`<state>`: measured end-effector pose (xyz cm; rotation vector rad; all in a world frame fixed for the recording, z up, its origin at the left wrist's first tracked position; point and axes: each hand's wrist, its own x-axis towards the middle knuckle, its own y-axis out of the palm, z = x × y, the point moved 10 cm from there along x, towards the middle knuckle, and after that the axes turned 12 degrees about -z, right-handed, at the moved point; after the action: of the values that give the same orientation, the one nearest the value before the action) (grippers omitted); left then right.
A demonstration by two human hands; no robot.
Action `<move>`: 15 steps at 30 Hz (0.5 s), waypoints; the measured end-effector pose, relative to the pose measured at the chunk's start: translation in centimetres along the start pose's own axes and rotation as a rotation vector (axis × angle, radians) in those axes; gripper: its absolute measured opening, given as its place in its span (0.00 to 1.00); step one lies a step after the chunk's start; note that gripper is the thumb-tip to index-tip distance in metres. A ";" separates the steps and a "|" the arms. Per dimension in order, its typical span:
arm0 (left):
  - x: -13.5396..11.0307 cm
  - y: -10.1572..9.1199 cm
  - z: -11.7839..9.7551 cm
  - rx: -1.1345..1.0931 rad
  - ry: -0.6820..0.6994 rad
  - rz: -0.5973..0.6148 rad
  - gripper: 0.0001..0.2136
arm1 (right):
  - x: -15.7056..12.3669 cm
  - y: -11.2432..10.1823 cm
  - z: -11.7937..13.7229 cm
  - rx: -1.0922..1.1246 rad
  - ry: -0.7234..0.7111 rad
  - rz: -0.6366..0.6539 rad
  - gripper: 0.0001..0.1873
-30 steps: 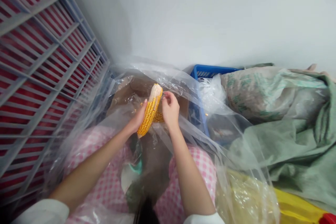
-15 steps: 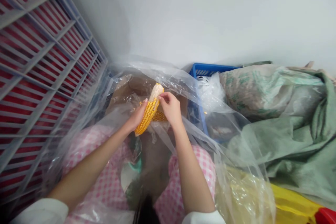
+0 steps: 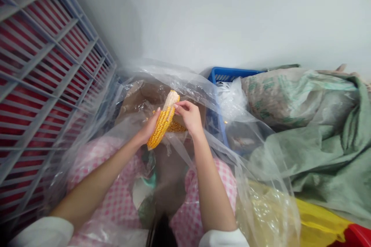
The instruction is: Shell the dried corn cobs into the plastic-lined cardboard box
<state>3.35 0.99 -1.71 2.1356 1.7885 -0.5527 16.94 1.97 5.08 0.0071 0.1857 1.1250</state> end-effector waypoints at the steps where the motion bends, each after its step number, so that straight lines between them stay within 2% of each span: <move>1: -0.1 0.1 0.3 -0.034 -0.042 0.004 0.27 | 0.0 0.0 0.0 0.008 0.003 0.005 0.10; 4: -0.3 0.3 0.7 -0.103 -0.126 0.000 0.26 | 0.1 0.1 0.0 0.023 0.004 0.019 0.10; 15: -0.9 0.5 0.5 -0.160 -0.196 0.034 0.25 | -0.2 0.7 0.4 0.042 -0.017 0.079 0.10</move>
<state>3.69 -0.15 -1.76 1.9303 1.6303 -0.5679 16.34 2.16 5.59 0.0614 0.1955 1.1990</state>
